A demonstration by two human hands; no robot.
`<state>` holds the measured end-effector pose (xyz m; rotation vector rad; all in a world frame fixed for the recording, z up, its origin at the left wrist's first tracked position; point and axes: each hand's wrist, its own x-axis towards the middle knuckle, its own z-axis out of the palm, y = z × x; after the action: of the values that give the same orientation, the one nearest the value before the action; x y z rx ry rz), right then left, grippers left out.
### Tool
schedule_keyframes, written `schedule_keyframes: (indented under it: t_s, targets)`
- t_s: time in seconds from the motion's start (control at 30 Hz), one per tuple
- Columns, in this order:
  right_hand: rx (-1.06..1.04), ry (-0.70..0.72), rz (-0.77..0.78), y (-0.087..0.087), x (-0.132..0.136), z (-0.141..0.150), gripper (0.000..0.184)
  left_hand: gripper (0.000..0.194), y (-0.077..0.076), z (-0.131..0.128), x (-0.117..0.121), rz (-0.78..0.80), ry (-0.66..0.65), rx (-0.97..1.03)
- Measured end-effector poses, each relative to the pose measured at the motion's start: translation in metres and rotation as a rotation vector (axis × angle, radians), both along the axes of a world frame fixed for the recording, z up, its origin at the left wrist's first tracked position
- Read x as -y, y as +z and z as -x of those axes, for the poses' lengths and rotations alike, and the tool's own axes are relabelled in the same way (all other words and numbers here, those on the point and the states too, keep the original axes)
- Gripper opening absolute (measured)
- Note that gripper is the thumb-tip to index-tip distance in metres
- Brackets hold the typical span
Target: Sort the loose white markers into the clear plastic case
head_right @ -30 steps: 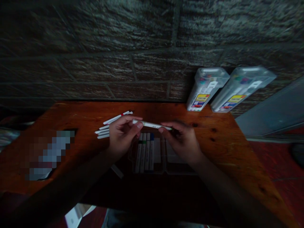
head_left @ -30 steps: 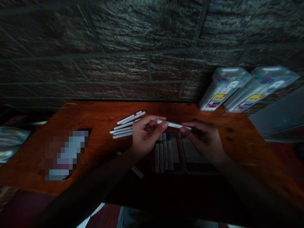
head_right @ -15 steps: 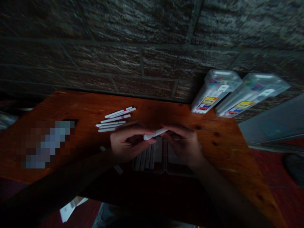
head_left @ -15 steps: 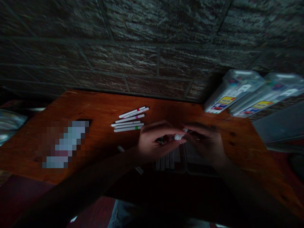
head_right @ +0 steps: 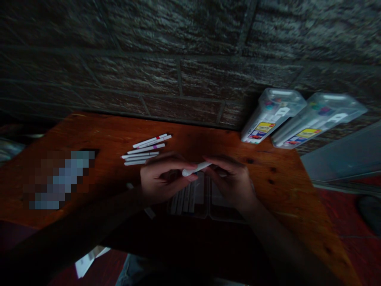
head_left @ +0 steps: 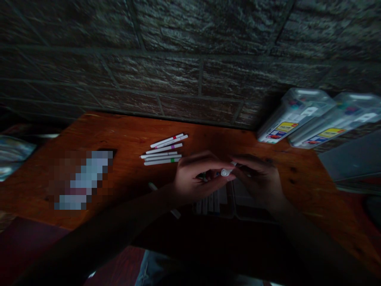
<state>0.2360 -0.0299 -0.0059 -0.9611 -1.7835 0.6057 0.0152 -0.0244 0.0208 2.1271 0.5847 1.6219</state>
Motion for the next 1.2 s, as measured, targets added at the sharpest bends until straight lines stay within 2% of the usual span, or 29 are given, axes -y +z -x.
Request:
schedule_keyframes:
  t_s: [0.13,0.23,0.33,0.5,0.57,0.67,0.77,0.87,0.97,1.1,1.2]
  targets:
    - [0.026,0.006,-0.011,-0.002,0.0,-0.001,0.03,0.02,0.004,0.004,0.001,-0.058,0.093,-0.032]
    - [0.078,-0.016,-0.003,-0.003,0.002,-0.002,0.024,0.03,0.001,0.006,-0.003,-0.091,0.149,0.016]
    - [0.123,-0.057,-0.026,-0.002,0.005,-0.001,0.02,0.033,-0.008,0.004,-0.013,0.077,0.168,0.164]
    - [0.134,-0.118,-0.078,0.012,0.01,0.003,0.021,0.022,-0.02,0.002,-0.032,0.393,0.164,0.359]
    - [0.1,-0.18,-0.064,0.019,0.011,0.005,0.02,0.02,-0.021,0.003,-0.037,0.444,0.133,0.366]
    - [-0.067,-0.266,0.037,0.032,0.011,0.008,0.018,0.018,-0.022,0.004,-0.039,0.46,0.077,0.323]
    - [-0.253,-0.249,0.162,0.046,0.01,0.012,0.015,0.014,-0.024,0.005,-0.038,0.467,0.058,0.211]
    - [-0.368,-0.152,0.236,0.059,0.007,0.016,0.013,0.013,-0.028,0.006,-0.036,0.448,0.06,0.092]
    - [-0.403,-0.078,0.246,0.069,0.003,0.024,0.012,0.016,-0.033,0.009,-0.037,0.365,0.077,-0.001]
    - [-0.295,0.002,0.175,0.076,-0.001,0.038,0.015,0.013,-0.031,0.014,-0.041,0.182,0.138,-0.117]
    - [-0.091,0.06,0.033,0.079,-0.002,0.046,0.012,0.013,-0.027,0.017,-0.043,0.039,0.144,-0.16]
